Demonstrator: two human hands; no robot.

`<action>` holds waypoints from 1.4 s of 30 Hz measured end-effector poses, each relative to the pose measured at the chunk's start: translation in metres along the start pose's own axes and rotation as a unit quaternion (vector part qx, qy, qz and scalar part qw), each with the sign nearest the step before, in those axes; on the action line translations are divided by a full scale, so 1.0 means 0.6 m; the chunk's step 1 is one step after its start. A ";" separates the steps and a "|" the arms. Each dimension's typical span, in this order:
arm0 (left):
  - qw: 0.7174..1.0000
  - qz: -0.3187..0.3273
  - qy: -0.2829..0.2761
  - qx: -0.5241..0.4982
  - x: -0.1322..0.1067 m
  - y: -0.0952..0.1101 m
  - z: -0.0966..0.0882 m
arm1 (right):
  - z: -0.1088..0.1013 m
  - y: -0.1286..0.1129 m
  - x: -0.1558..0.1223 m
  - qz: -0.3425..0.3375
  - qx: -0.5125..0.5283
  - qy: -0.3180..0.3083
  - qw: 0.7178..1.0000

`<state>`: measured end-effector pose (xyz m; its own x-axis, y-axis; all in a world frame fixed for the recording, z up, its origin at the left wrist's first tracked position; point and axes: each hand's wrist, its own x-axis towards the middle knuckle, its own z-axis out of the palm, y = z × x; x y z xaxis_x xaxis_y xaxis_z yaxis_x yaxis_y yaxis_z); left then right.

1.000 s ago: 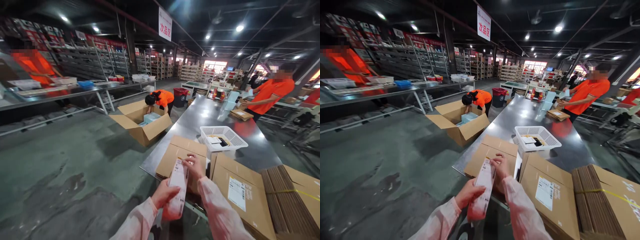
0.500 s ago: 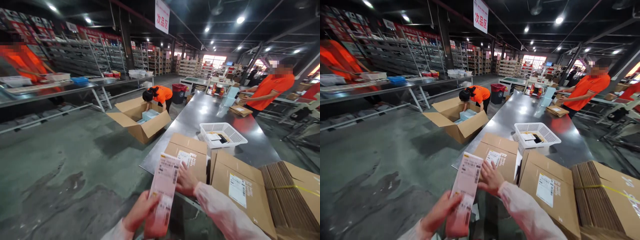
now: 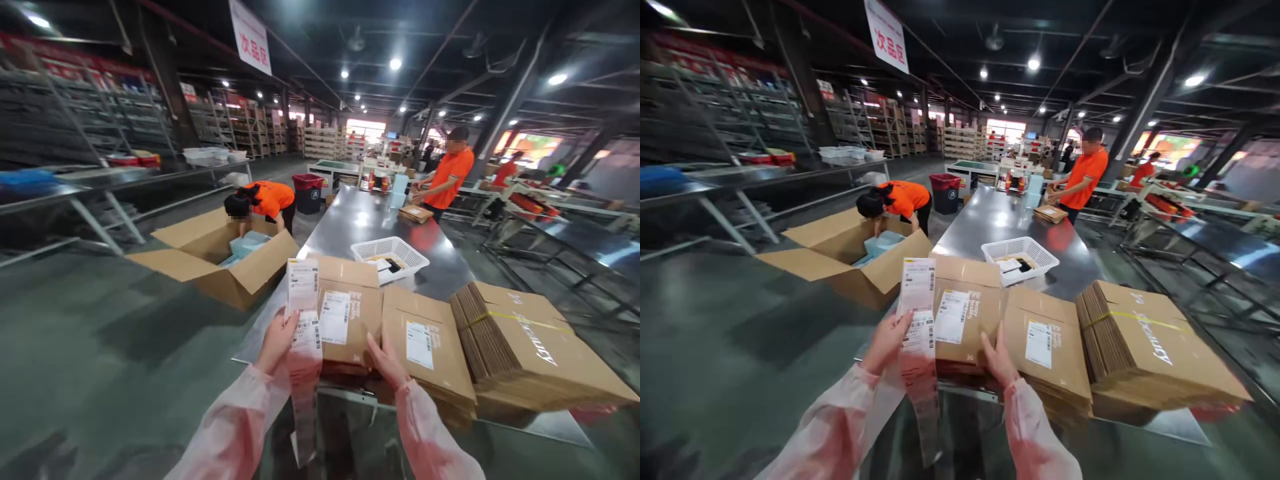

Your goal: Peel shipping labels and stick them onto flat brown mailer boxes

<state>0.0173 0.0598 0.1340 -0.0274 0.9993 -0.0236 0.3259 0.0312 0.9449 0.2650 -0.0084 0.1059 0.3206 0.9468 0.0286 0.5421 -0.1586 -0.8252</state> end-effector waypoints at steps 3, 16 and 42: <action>0.969 -0.046 -0.105 -0.217 -0.057 0.038 0.011 | -0.121 0.038 -0.014 -0.028 0.102 0.125 0.987; 0.930 -0.016 -0.235 -0.283 -0.177 0.037 0.035 | 0.033 -0.082 -0.165 -0.049 0.269 -0.163 0.948; 0.907 -0.180 -0.180 -0.336 -0.192 -0.158 0.047 | 0.178 -0.100 0.214 -0.157 -0.210 -0.034 0.964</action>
<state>0.0164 -0.0581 0.0378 0.3327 0.8717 -0.3599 -0.2958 0.4589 0.8378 0.1906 0.1528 0.0988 0.0454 0.9804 0.1917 0.8761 0.0531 -0.4792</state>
